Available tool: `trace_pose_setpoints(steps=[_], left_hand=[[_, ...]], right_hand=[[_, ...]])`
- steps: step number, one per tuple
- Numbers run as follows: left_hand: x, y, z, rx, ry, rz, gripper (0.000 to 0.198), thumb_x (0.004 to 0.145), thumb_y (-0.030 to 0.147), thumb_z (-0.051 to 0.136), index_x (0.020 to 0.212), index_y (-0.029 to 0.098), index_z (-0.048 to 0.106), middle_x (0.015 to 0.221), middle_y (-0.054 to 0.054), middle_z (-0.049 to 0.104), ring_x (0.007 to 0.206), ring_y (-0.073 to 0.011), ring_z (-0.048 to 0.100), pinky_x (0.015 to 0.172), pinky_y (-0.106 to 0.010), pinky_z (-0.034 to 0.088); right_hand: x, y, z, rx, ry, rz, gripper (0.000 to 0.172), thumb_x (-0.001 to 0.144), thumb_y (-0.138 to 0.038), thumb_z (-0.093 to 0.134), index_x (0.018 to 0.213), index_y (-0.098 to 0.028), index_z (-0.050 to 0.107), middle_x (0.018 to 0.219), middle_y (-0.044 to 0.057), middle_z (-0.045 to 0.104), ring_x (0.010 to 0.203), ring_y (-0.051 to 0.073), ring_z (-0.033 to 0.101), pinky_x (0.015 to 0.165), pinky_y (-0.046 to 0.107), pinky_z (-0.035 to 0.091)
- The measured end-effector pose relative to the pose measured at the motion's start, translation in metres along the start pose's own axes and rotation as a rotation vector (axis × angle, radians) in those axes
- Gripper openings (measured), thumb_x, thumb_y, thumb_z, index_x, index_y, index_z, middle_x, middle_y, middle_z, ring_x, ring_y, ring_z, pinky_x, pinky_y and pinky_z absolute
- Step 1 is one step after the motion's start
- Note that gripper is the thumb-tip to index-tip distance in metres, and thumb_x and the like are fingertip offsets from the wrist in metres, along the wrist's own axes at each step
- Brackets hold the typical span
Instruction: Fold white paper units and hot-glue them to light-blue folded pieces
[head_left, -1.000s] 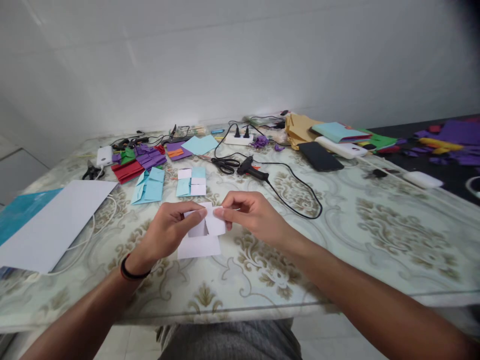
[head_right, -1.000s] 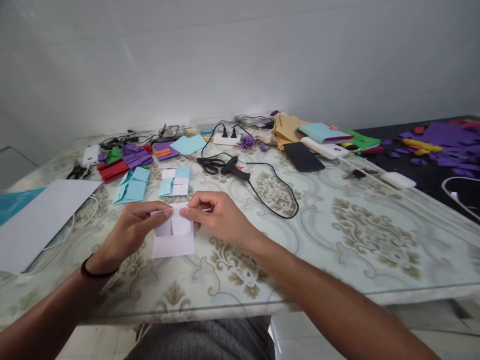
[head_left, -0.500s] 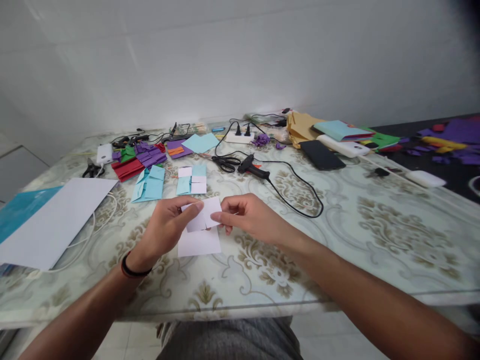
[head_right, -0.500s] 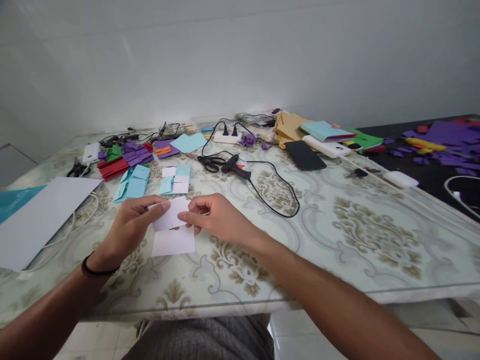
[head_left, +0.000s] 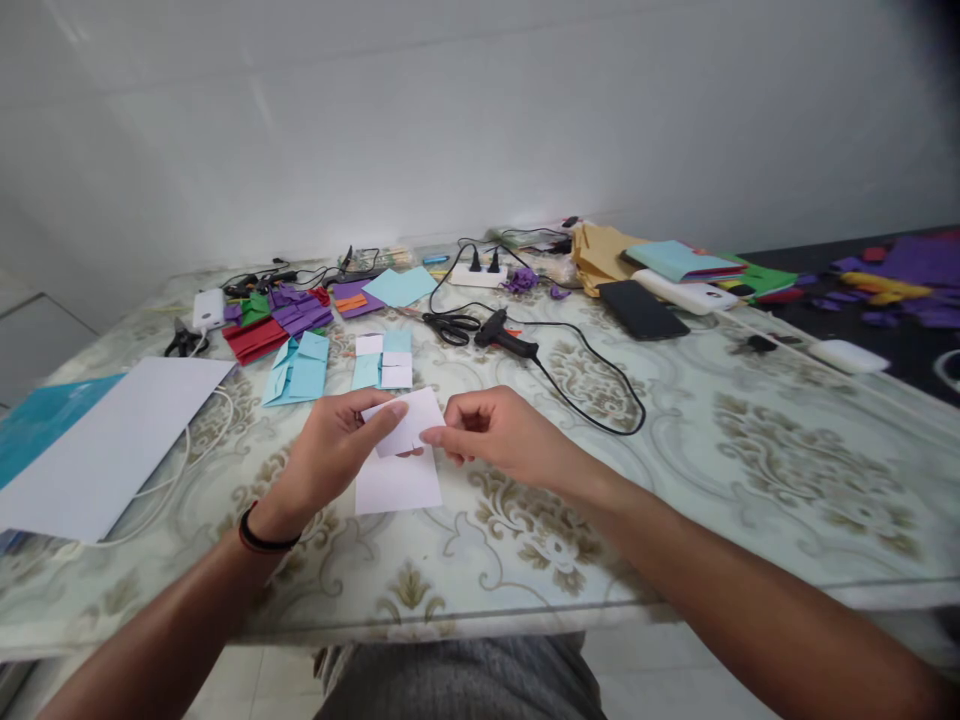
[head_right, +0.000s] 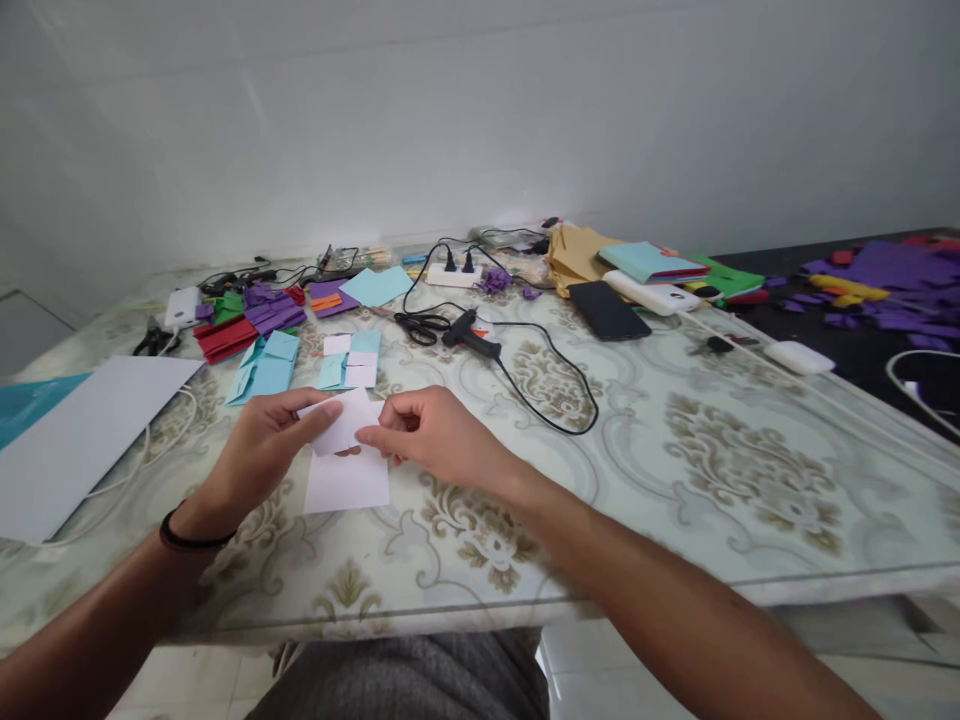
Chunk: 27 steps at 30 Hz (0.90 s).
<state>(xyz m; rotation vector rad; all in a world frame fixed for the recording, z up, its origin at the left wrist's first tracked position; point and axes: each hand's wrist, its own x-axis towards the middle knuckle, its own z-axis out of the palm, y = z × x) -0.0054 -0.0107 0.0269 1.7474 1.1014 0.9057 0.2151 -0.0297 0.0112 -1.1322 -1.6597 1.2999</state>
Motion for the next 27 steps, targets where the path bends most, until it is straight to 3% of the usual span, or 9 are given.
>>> trace_pose_setpoints(steps=[6,12,18,27], left_hand=[[0.0024,-0.0042,-0.0023,0.077,-0.047,0.012,0.032,0.09,0.049,0.074,0.087,0.017,0.08,0.078,-0.002,0.075,0.067,-0.0142,0.062,0.057,-0.022,0.045],[0.0004,-0.0006,-0.0011,-0.02,0.017,0.007,0.027,0.09,0.045,0.075,0.087,0.018,0.079,0.077,-0.003,0.078,0.066,-0.0147,0.066,0.058,-0.022,0.049],[-0.0009,-0.003,0.0039,-0.158,-0.216,-0.146,0.03,0.087,0.045,0.077,0.095,0.016,0.079,0.087,-0.008,0.081,0.072,-0.0198,0.073,0.06,-0.026,0.053],[-0.0034,-0.0038,0.0059,-0.094,-0.25,-0.101,0.03,0.09,0.044,0.074,0.097,0.015,0.08,0.086,-0.007,0.079,0.07,-0.0178,0.068,0.058,-0.025,0.049]], right_hand=[[-0.0012,-0.0008,0.0004,-0.063,0.044,-0.021,0.042,0.083,-0.043,0.079,0.059,-0.018,0.057,0.054,-0.004,0.056,0.051,0.009,0.041,0.049,0.025,0.027],[0.0012,-0.0024,-0.0006,0.095,0.069,-0.081,0.033,0.084,-0.047,0.078,0.076,-0.016,0.072,0.072,0.001,0.07,0.065,0.013,0.061,0.066,0.027,0.046],[0.0004,-0.0064,-0.0004,0.164,0.174,-0.116,0.031,0.079,-0.047,0.084,0.078,-0.018,0.074,0.073,0.001,0.07,0.065,0.014,0.061,0.067,0.029,0.05],[-0.0001,-0.0041,0.004,0.204,0.134,-0.136,0.024,0.081,-0.039,0.081,0.08,-0.017,0.072,0.076,0.001,0.068,0.07,0.014,0.06,0.069,0.028,0.049]])
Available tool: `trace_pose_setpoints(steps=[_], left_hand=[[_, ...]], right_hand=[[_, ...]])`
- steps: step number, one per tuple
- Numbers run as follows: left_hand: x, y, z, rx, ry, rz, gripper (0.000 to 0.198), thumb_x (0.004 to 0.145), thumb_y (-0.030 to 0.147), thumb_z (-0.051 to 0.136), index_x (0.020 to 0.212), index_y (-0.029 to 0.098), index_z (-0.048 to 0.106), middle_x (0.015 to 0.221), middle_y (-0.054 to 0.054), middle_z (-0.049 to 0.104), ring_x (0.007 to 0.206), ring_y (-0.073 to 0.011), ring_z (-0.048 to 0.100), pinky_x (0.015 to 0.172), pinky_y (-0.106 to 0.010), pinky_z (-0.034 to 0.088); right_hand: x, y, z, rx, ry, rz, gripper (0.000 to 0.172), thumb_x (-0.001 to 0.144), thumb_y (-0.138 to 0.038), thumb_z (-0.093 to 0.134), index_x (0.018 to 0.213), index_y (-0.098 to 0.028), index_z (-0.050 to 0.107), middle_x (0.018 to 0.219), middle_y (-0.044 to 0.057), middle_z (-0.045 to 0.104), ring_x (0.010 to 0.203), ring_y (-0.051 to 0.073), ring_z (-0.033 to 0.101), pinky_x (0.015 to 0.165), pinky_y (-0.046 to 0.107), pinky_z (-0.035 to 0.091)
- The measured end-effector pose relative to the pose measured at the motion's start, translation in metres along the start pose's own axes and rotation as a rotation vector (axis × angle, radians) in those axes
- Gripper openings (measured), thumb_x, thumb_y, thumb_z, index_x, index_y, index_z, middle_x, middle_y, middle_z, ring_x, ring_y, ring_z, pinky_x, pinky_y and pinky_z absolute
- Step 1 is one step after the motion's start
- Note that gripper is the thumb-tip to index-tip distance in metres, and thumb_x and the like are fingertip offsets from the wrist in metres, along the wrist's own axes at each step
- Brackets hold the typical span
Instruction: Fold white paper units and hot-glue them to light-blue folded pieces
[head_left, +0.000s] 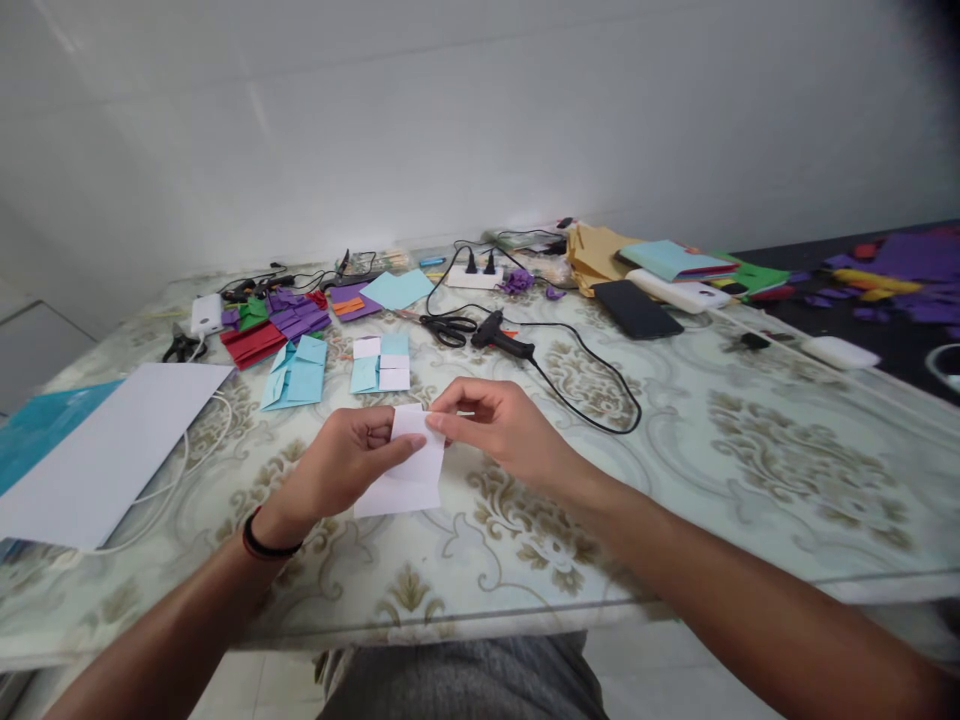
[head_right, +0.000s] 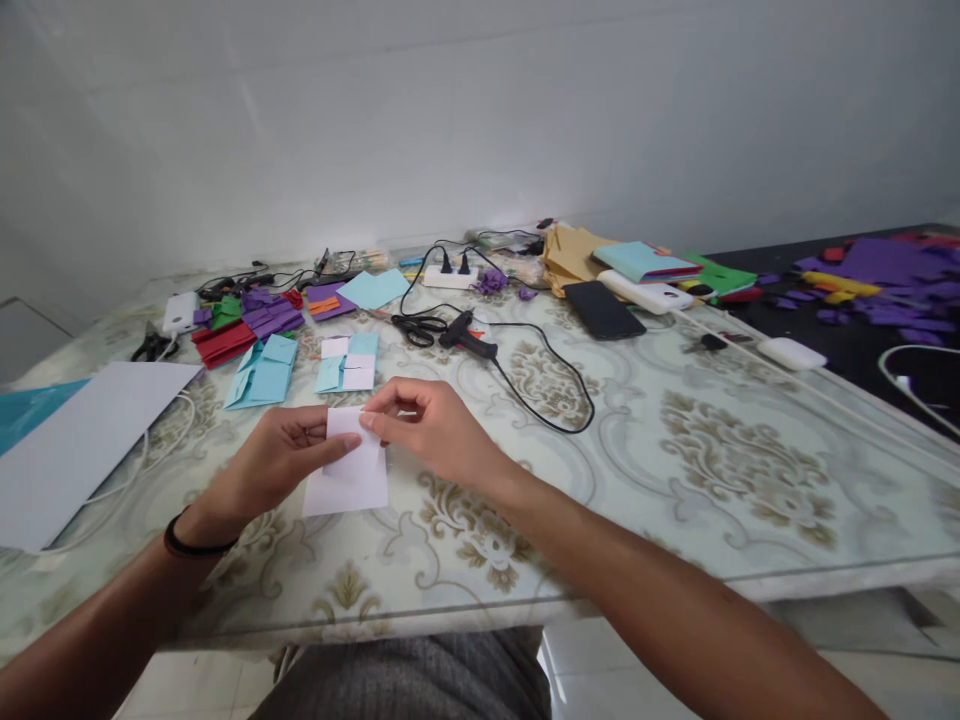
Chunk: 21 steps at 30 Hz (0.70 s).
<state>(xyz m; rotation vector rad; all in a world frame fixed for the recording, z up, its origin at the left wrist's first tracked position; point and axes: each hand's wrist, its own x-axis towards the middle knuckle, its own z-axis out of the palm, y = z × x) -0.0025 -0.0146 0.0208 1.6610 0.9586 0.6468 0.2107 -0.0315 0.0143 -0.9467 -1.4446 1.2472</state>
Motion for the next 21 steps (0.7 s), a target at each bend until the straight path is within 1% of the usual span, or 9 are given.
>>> trace_pose_setpoints(steps=[4,8,11,15,18,21], left_hand=[[-0.0004,-0.0003,0.0005,0.109,0.027,0.065,0.033,0.092,0.047,0.069,0.088,0.015,0.077,0.072,-0.004,0.071,0.06,-0.0145,0.059,0.05,-0.023,0.043],[-0.001,-0.0002,-0.0005,0.206,0.064,0.115,0.035,0.093,0.047,0.068,0.079,0.015,0.074,0.064,-0.001,0.063,0.056,-0.0126,0.051,0.048,-0.023,0.037],[-0.0006,-0.0002,-0.001,0.247,0.056,0.125,0.036,0.094,0.048,0.066,0.079,0.016,0.073,0.063,0.0,0.061,0.055,-0.0123,0.049,0.048,-0.024,0.036],[-0.001,0.0024,-0.0003,0.32,0.029,0.184,0.039,0.101,0.048,0.056,0.087,0.016,0.074,0.069,-0.001,0.062,0.061,-0.0127,0.05,0.055,-0.024,0.037],[-0.0025,0.0062,0.0009,0.4,0.052,0.239,0.04,0.104,0.043,0.051,0.086,0.016,0.072,0.07,0.0,0.062,0.064,-0.0121,0.05,0.059,-0.024,0.038],[-0.0037,0.0092,-0.0012,0.442,0.094,0.275,0.038,0.104,0.04,0.051,0.084,0.016,0.071,0.067,0.001,0.061,0.061,-0.0117,0.048,0.057,-0.024,0.036]], right_hand=[[-0.0002,0.0021,0.0009,-0.018,-0.014,0.005,0.023,0.079,-0.037,0.082,0.076,-0.017,0.07,0.075,0.001,0.067,0.071,0.014,0.059,0.068,0.028,0.047],[0.0,0.0003,0.0026,-0.005,-0.037,0.029,0.022,0.078,-0.036,0.083,0.079,-0.017,0.072,0.077,0.002,0.069,0.072,0.015,0.061,0.069,0.028,0.048],[0.0002,-0.0002,0.0033,0.013,-0.024,0.035,0.022,0.077,-0.037,0.083,0.081,-0.018,0.073,0.079,0.002,0.07,0.073,0.015,0.061,0.07,0.029,0.048],[-0.0002,0.0014,0.0033,-0.007,-0.017,0.024,0.019,0.078,-0.033,0.082,0.078,-0.018,0.071,0.076,0.001,0.067,0.071,0.014,0.059,0.069,0.028,0.046],[-0.0005,0.0025,0.0038,-0.021,-0.035,0.038,0.021,0.077,-0.034,0.083,0.075,-0.018,0.069,0.071,-0.001,0.064,0.067,0.014,0.056,0.066,0.029,0.044],[0.0001,0.0023,0.0024,-0.01,-0.053,0.056,0.025,0.076,-0.037,0.083,0.074,-0.018,0.067,0.068,-0.001,0.062,0.065,0.014,0.055,0.064,0.028,0.043]])
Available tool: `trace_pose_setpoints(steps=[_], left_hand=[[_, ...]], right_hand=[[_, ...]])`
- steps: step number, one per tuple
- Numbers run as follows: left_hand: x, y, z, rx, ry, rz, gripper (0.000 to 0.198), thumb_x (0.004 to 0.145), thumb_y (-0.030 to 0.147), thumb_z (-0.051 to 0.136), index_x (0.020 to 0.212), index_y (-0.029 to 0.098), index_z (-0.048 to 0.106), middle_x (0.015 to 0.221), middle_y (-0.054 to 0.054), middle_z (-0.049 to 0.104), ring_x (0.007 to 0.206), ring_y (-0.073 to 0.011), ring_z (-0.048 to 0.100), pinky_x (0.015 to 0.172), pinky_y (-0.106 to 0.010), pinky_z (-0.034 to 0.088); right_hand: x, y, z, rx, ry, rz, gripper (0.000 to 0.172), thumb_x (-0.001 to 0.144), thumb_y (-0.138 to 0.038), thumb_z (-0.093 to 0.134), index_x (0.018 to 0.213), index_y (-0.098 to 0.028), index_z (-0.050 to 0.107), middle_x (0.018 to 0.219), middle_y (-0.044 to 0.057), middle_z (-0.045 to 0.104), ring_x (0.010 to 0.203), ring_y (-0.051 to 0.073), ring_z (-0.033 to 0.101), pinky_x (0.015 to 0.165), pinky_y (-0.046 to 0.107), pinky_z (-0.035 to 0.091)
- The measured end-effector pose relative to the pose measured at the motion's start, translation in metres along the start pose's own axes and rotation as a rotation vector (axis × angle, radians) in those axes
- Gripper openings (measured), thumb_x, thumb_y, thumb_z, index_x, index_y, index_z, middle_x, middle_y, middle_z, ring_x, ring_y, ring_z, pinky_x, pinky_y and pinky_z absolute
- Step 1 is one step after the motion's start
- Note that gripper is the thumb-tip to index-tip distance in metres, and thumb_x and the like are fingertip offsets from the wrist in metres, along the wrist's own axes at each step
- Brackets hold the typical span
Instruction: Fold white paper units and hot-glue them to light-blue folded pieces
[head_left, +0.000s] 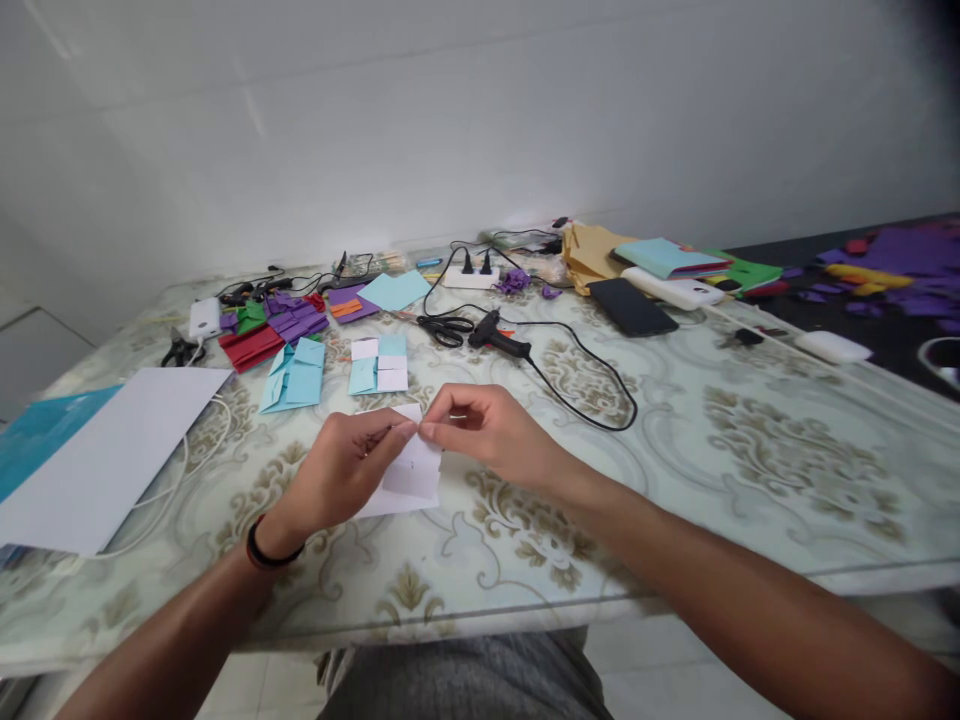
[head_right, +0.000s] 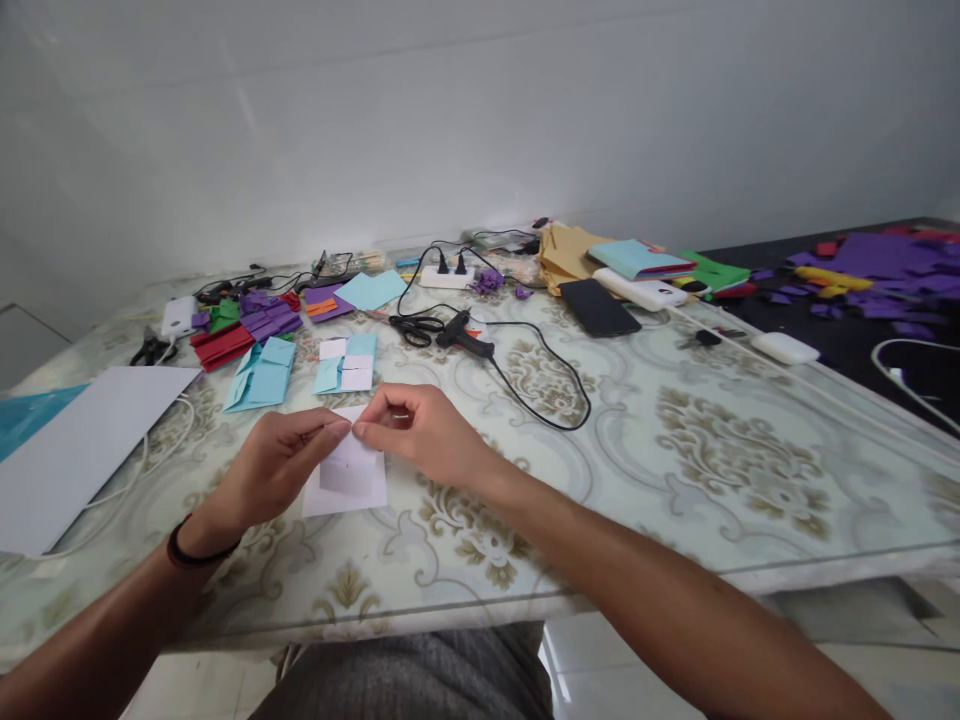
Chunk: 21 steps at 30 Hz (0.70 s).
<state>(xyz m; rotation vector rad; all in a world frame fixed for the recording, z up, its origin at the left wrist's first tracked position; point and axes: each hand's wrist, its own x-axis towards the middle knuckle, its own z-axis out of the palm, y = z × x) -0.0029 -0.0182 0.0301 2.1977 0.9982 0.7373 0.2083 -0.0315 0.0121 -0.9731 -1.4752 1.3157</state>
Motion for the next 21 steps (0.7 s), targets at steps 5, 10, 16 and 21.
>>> trace_pose_setpoints(steps=[5,10,16,21], left_hand=[[0.002,-0.003,-0.015,0.03,0.18,-0.024,0.036,0.101,0.04,0.055,0.077,0.016,0.068,0.065,0.001,0.057,0.062,-0.013,0.048,0.057,-0.025,0.036],[0.001,-0.005,-0.015,0.026,0.21,-0.046,0.037,0.101,0.041,0.056,0.077,0.017,0.069,0.067,0.001,0.06,0.064,-0.0139,0.051,0.059,-0.025,0.039],[0.001,-0.004,0.001,-0.102,0.084,-0.064,0.034,0.101,0.044,0.059,0.087,0.016,0.075,0.074,-0.001,0.069,0.066,-0.0136,0.056,0.06,-0.024,0.042],[0.001,-0.005,0.006,-0.328,0.078,-0.123,0.021,0.093,0.038,0.071,0.091,0.016,0.074,0.075,-0.002,0.07,0.065,-0.0126,0.058,0.058,-0.023,0.042]], right_hand=[[0.003,-0.004,-0.011,-0.044,0.057,-0.053,0.023,0.079,-0.034,0.079,0.072,-0.018,0.064,0.07,-0.001,0.064,0.066,0.013,0.056,0.065,0.029,0.044],[0.003,-0.004,-0.011,0.004,0.066,-0.108,0.022,0.084,-0.039,0.076,0.083,-0.019,0.068,0.081,0.001,0.066,0.072,0.014,0.06,0.07,0.029,0.05],[0.002,0.001,-0.003,-0.03,0.022,-0.07,0.02,0.085,-0.038,0.074,0.083,-0.018,0.069,0.076,0.001,0.066,0.072,0.015,0.06,0.071,0.03,0.049],[0.002,0.001,-0.002,-0.023,-0.005,-0.038,0.017,0.081,-0.033,0.077,0.081,-0.018,0.068,0.074,-0.001,0.064,0.069,0.014,0.056,0.069,0.028,0.047]])
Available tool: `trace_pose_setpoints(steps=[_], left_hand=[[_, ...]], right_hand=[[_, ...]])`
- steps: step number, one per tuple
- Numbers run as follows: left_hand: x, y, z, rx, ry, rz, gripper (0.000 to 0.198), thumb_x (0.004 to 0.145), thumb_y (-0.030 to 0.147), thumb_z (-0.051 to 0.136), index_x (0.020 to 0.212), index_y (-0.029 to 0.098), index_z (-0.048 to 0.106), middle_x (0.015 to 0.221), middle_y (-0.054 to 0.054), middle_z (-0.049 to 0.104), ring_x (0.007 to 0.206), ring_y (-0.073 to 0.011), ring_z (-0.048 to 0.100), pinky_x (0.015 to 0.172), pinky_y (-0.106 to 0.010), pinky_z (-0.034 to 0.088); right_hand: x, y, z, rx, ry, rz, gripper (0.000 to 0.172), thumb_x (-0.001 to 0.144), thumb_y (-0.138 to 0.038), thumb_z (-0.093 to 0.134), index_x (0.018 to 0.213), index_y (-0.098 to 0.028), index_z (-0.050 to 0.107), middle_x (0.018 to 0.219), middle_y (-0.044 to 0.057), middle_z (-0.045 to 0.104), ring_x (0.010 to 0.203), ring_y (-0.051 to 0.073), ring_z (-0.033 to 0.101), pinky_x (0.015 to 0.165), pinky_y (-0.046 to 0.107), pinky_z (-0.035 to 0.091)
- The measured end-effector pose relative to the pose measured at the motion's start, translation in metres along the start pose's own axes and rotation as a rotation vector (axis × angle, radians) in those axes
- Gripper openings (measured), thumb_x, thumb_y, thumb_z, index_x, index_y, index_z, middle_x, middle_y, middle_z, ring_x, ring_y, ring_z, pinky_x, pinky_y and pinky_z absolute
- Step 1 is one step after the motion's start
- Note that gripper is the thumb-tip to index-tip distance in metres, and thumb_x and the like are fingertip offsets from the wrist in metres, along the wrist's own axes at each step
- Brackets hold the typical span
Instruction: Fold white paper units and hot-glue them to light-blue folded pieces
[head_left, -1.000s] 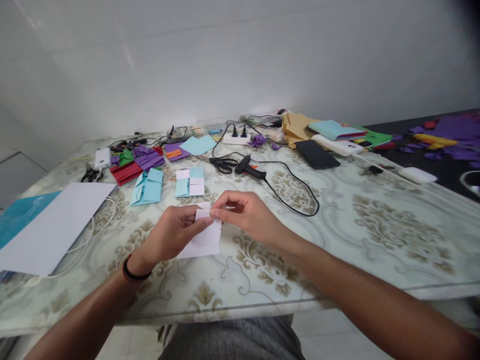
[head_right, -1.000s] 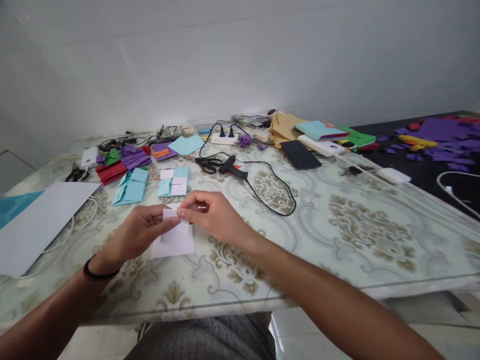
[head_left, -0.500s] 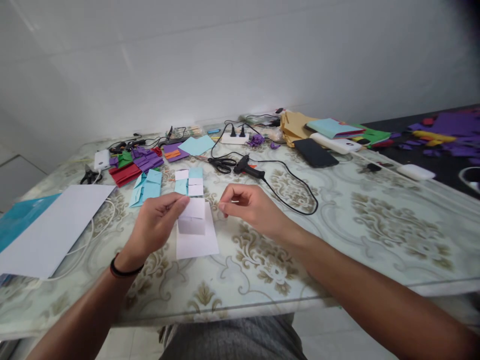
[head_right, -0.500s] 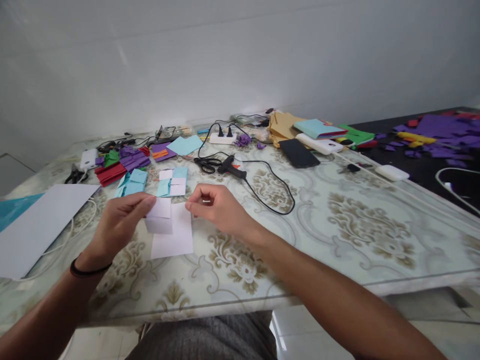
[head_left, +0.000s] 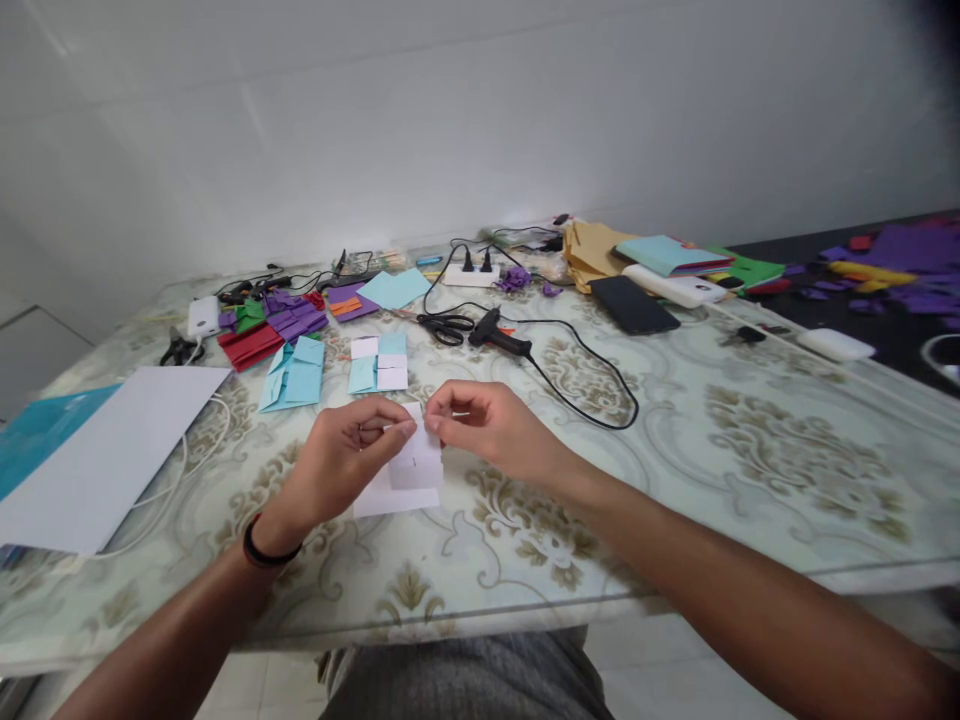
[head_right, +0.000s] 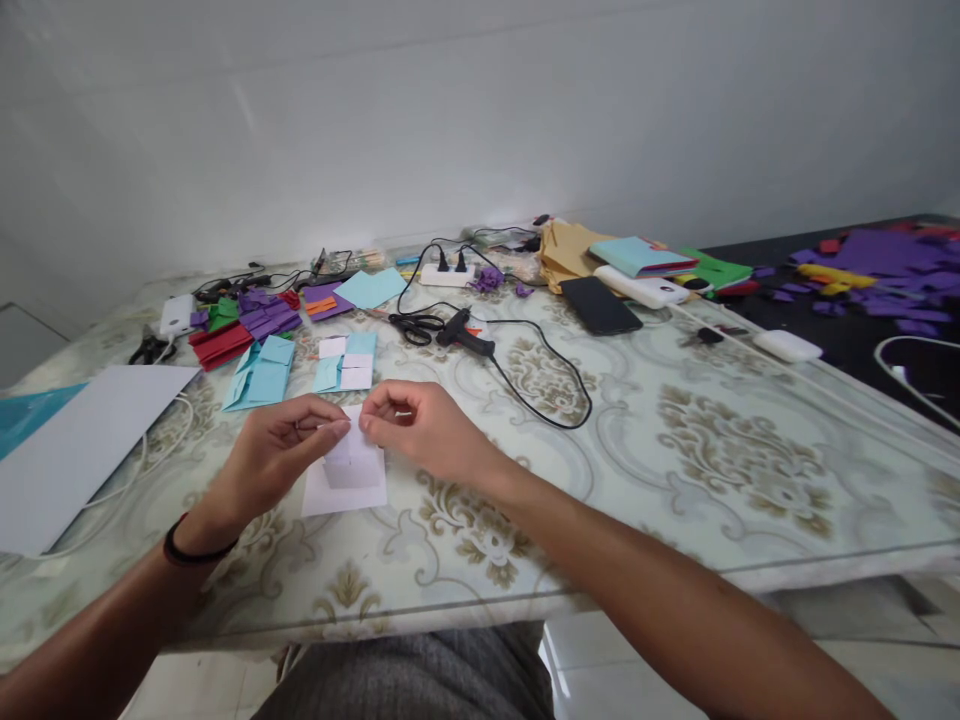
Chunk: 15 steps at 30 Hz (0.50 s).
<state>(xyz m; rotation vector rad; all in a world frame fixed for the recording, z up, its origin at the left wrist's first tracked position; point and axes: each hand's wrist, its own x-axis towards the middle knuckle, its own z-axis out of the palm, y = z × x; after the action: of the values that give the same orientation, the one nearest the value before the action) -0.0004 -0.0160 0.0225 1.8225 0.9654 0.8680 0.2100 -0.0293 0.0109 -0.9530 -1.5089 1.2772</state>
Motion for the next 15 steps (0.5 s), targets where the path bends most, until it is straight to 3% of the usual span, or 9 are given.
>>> trace_pose_setpoints(steps=[7,11,15], left_hand=[[0.0006,-0.0047,0.0005,-0.1,-0.096,-0.053,0.012,0.093,0.029,0.069,0.089,0.018,0.068,0.084,-0.002,0.068,0.075,-0.0132,0.06,0.066,-0.024,0.045],[0.0025,-0.0052,0.0,-0.057,-0.171,-0.002,0.004,0.09,0.017,0.063,0.087,0.018,0.064,0.088,-0.002,0.066,0.082,-0.0139,0.059,0.073,-0.026,0.046],[0.0028,-0.0023,-0.0039,-0.023,-0.199,0.003,0.003,0.088,0.016,0.063,0.085,0.018,0.063,0.086,-0.001,0.063,0.08,-0.0132,0.056,0.071,-0.026,0.045]], right_hand=[[-0.0031,0.0025,0.0048,-0.102,-0.014,-0.014,0.006,0.079,-0.025,0.07,0.081,-0.019,0.068,0.079,0.0,0.065,0.073,0.014,0.056,0.074,0.03,0.047],[-0.0055,0.0017,0.0068,-0.208,-0.034,-0.047,0.003,0.075,-0.018,0.067,0.078,-0.019,0.066,0.076,-0.001,0.063,0.072,0.014,0.054,0.071,0.029,0.044],[-0.0048,0.0007,0.0053,-0.166,-0.055,-0.026,0.002,0.075,-0.019,0.066,0.077,-0.018,0.066,0.074,-0.001,0.061,0.07,0.013,0.052,0.068,0.028,0.041]])
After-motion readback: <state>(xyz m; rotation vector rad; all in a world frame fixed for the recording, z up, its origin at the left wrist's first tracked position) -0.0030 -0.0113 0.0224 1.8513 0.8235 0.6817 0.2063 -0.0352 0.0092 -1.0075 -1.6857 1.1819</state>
